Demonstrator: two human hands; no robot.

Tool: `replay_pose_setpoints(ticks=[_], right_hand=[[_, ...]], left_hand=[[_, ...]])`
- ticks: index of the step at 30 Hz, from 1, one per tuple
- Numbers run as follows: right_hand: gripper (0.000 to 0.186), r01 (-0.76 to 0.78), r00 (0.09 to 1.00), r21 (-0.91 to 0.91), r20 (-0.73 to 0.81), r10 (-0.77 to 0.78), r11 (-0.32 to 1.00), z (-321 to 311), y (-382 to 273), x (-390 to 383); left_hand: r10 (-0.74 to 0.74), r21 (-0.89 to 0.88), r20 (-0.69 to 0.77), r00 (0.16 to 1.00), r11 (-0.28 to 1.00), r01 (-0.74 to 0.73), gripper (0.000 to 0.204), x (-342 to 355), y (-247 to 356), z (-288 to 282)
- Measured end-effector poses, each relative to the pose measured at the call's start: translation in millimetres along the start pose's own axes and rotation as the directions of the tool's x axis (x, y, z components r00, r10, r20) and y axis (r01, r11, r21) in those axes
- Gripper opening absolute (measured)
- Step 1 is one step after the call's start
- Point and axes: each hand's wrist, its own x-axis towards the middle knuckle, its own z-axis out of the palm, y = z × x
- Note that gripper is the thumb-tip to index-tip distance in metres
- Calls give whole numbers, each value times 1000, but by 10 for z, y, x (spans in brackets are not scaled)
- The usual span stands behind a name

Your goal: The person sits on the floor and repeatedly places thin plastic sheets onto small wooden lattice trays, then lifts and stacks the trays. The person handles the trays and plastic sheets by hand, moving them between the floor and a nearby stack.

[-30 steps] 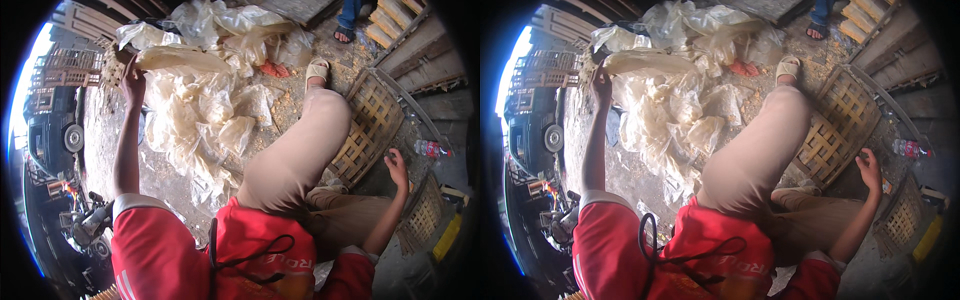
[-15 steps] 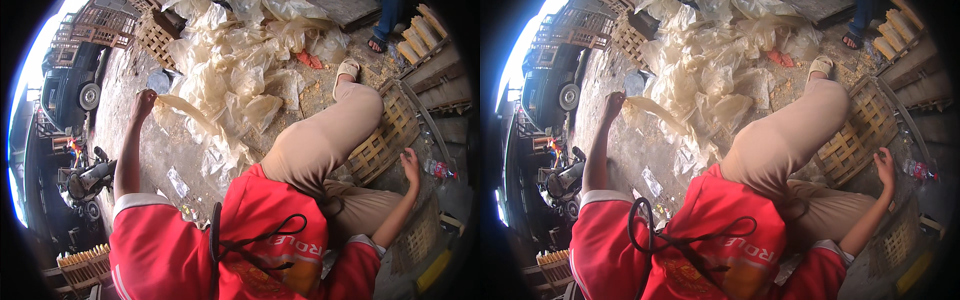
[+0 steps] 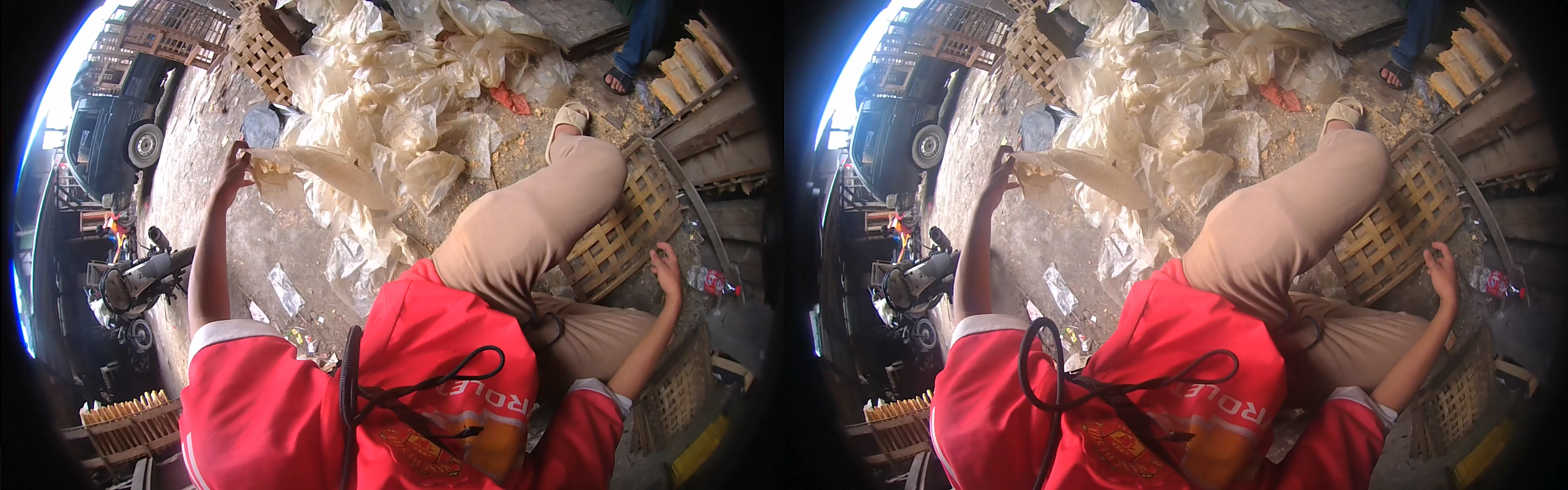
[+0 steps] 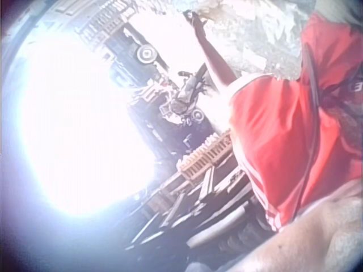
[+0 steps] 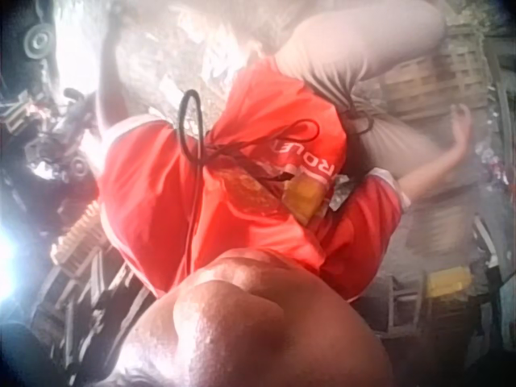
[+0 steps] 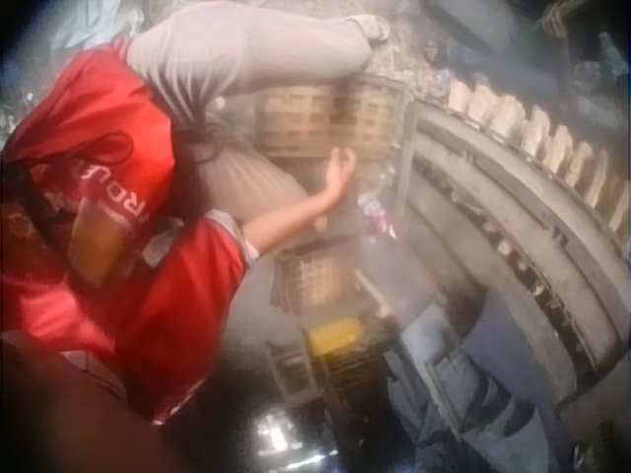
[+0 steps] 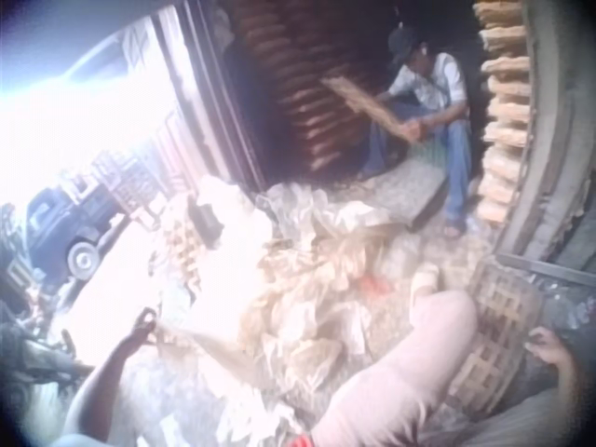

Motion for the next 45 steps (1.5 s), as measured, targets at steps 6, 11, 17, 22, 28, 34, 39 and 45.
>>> replay_pose_setpoints(ticks=[6,11,17,22,28,34,39,45], right_hand=[[46,-28,999,-12,-24,28,1000,-6,-6,-34],[46,-11,1000,-14,5,11,1000,23,10,14],[45,22,1000,-2,-9,-22,1000,-18,156,79],[34,56,998,10,-19,-56,998,135,159,154],[42,19,998,-20,-54,-20,1000,-51,214,36],[40,27,1000,1,4,-27,1000,46,50,45],[41,7,999,23,-52,-6,1000,-75,157,-29],[42,39,999,18,-27,-38,999,66,24,90]], left_hand=[[-80,5,54,995,997,80,24,-5,119,126],[-17,145,170,985,989,-7,24,120,48,-16],[52,419,236,970,895,-150,33,292,-54,6],[191,450,231,954,848,-279,33,444,-121,-249],[345,277,76,936,894,-352,37,265,691,144],[82,841,181,980,503,-198,54,84,66,121],[-98,860,-73,992,498,113,69,294,420,17],[-496,990,128,859,114,-81,50,273,-34,-460]])
